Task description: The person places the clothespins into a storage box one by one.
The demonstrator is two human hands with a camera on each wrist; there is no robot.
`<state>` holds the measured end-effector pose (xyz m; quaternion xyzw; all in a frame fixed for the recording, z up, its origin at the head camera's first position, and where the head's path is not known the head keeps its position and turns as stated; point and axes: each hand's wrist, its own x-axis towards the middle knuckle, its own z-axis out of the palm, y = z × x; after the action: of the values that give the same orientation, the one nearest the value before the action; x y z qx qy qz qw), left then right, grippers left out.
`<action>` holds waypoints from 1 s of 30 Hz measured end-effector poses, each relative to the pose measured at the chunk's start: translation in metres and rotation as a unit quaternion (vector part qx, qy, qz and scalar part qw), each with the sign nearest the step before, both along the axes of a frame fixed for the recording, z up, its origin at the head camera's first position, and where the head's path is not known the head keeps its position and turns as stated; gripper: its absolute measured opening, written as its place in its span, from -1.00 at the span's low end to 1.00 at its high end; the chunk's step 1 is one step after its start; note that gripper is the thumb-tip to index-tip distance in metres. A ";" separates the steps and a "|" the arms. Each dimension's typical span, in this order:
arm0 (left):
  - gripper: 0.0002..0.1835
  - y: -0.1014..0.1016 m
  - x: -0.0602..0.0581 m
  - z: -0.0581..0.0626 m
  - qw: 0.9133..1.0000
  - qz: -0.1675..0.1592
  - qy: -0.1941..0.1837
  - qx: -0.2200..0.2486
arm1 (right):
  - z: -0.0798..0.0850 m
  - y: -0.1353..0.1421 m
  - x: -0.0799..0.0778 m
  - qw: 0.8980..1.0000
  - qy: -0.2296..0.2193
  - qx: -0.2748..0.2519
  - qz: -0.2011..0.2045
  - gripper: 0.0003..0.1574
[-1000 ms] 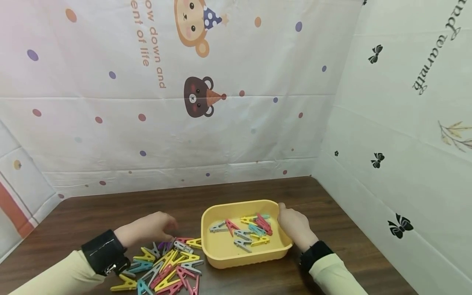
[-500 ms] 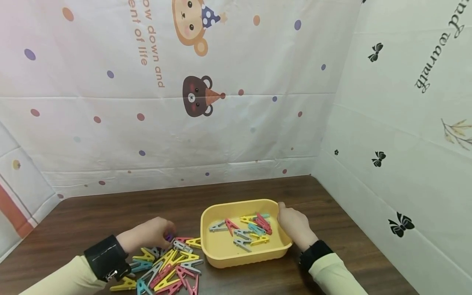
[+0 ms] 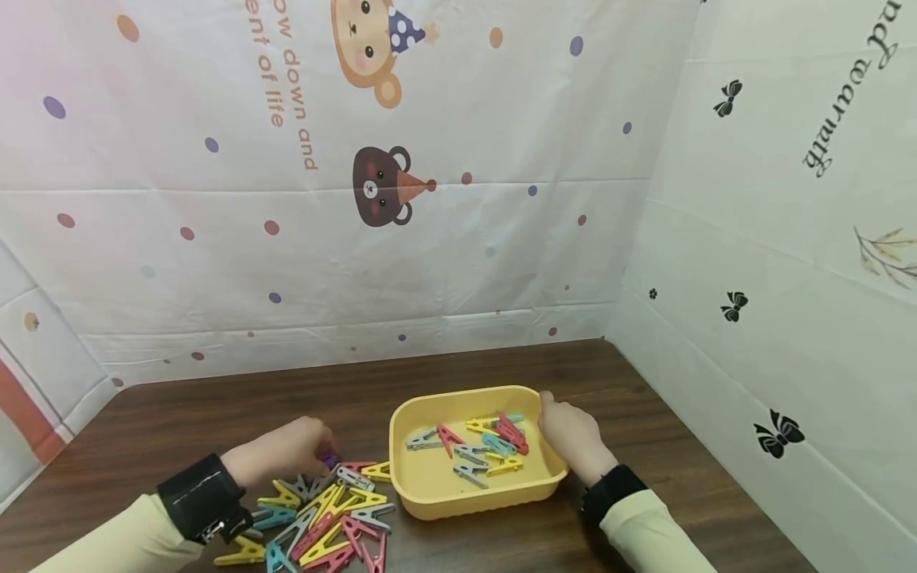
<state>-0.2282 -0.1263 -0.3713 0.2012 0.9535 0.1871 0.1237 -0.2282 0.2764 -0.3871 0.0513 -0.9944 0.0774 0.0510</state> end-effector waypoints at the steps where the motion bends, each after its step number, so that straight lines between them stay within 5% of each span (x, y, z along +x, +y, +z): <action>1: -0.92 0.001 -0.001 0.004 1.000 -0.004 0.004 -0.002 | 0.000 0.000 0.000 1.000 0.001 0.001 0.001 -0.50; 9: -0.90 0.025 -0.021 0.053 0.987 -0.124 0.098 -0.012 | 0.001 0.001 -0.002 1.000 -0.009 0.002 -0.004 -0.48; 15: -0.83 0.072 -0.033 0.083 0.974 -0.164 0.154 -0.017 | -0.001 0.001 -0.002 1.000 -0.008 -0.002 -0.002 -0.48; 19: -0.85 0.107 -0.037 0.086 0.972 -0.182 0.149 0.000 | -0.002 0.001 -0.002 1.000 -0.007 -0.004 -0.002 -0.48; 30: -0.89 0.179 -0.047 0.067 0.971 -0.207 0.119 0.027 | 0.000 0.000 -0.001 1.000 -0.010 -0.008 -0.006 -0.49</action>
<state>-0.2757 0.0531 -0.3042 0.4180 0.8936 0.1583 0.0403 -0.2291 0.2764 -0.3876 0.0441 -0.9945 0.0852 0.0424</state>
